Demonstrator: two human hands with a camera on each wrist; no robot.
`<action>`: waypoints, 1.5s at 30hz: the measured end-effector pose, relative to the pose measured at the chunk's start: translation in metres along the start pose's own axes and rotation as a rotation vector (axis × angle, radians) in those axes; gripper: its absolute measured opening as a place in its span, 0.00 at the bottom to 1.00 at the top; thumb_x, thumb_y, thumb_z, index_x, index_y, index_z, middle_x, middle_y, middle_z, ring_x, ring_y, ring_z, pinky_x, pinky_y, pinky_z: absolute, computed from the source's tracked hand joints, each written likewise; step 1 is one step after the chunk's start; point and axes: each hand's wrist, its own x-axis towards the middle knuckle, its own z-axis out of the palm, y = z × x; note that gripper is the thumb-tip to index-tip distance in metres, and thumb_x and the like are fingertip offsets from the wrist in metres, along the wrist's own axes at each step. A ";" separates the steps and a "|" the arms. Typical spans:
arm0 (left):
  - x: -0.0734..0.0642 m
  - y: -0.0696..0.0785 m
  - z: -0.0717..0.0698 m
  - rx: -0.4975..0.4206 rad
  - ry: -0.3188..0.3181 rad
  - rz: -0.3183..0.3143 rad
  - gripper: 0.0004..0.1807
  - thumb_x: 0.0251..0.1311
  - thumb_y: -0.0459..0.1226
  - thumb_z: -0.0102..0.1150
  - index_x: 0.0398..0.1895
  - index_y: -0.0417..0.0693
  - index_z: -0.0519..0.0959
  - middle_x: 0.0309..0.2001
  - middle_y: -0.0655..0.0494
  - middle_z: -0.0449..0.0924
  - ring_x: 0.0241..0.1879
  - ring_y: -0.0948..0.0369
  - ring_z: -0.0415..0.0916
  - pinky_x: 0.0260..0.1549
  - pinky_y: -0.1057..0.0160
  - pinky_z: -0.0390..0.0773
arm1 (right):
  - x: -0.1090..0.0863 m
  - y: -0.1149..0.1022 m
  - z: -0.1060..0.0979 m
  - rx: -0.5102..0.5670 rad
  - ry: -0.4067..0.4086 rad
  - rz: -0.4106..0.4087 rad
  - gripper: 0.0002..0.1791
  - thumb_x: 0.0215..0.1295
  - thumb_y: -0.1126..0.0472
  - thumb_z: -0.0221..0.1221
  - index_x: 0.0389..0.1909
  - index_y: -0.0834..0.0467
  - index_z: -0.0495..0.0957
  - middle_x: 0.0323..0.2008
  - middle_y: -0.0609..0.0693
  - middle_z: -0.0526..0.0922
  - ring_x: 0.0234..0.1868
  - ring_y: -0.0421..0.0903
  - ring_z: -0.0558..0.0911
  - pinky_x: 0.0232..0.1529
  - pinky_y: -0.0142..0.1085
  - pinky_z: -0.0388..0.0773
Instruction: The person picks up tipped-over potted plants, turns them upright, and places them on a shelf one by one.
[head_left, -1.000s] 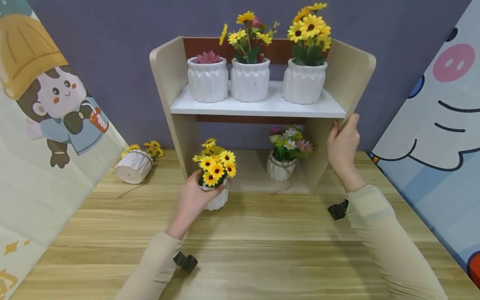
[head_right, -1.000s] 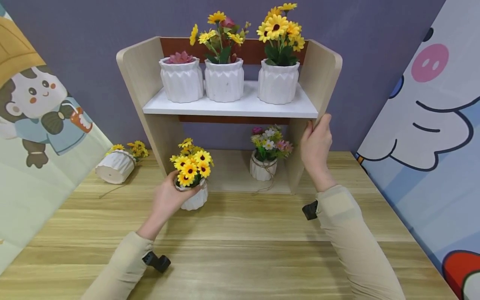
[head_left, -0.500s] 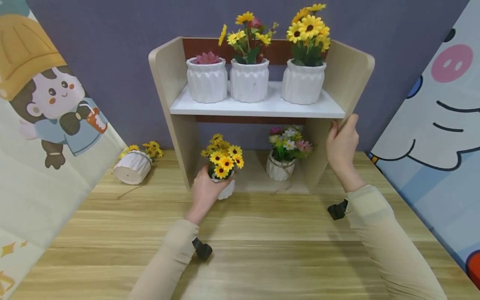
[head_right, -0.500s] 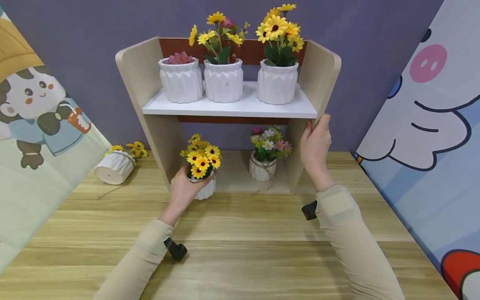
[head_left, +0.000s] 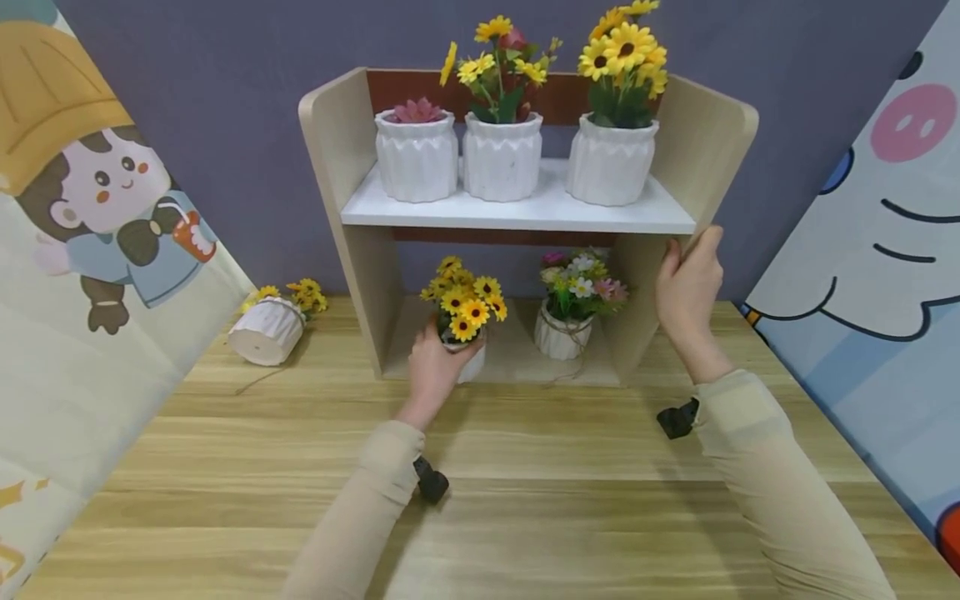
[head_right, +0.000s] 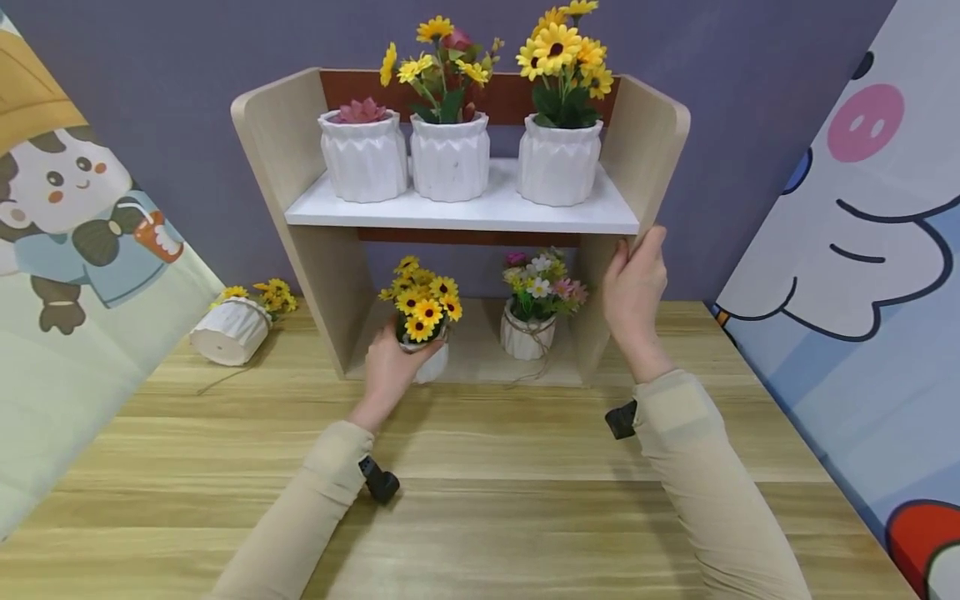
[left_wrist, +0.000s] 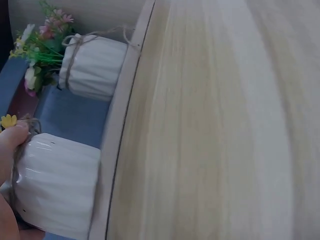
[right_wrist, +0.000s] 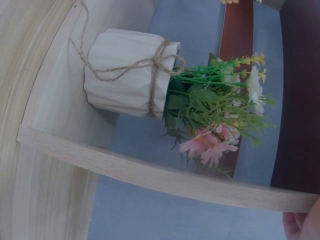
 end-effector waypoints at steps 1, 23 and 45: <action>0.000 0.000 0.003 0.003 0.002 0.002 0.48 0.39 0.58 0.67 0.60 0.38 0.64 0.51 0.36 0.73 0.46 0.42 0.75 0.42 0.44 0.77 | 0.000 0.000 0.000 -0.003 -0.003 0.005 0.19 0.68 0.55 0.44 0.47 0.67 0.58 0.38 0.72 0.75 0.40 0.69 0.75 0.38 0.58 0.71; 0.015 0.018 0.038 0.081 0.010 0.001 0.49 0.41 0.59 0.65 0.62 0.39 0.61 0.55 0.39 0.69 0.37 0.42 0.77 0.31 0.45 0.78 | 0.001 0.004 0.000 -0.019 0.010 0.030 0.20 0.68 0.52 0.44 0.49 0.65 0.59 0.38 0.73 0.75 0.41 0.69 0.76 0.38 0.58 0.71; 0.034 0.028 0.055 -0.031 -0.161 0.006 0.46 0.44 0.58 0.63 0.61 0.39 0.61 0.50 0.41 0.73 0.45 0.46 0.75 0.44 0.51 0.77 | 0.000 0.004 0.003 -0.009 0.023 -0.003 0.20 0.68 0.52 0.44 0.48 0.65 0.59 0.39 0.73 0.75 0.41 0.69 0.75 0.38 0.59 0.70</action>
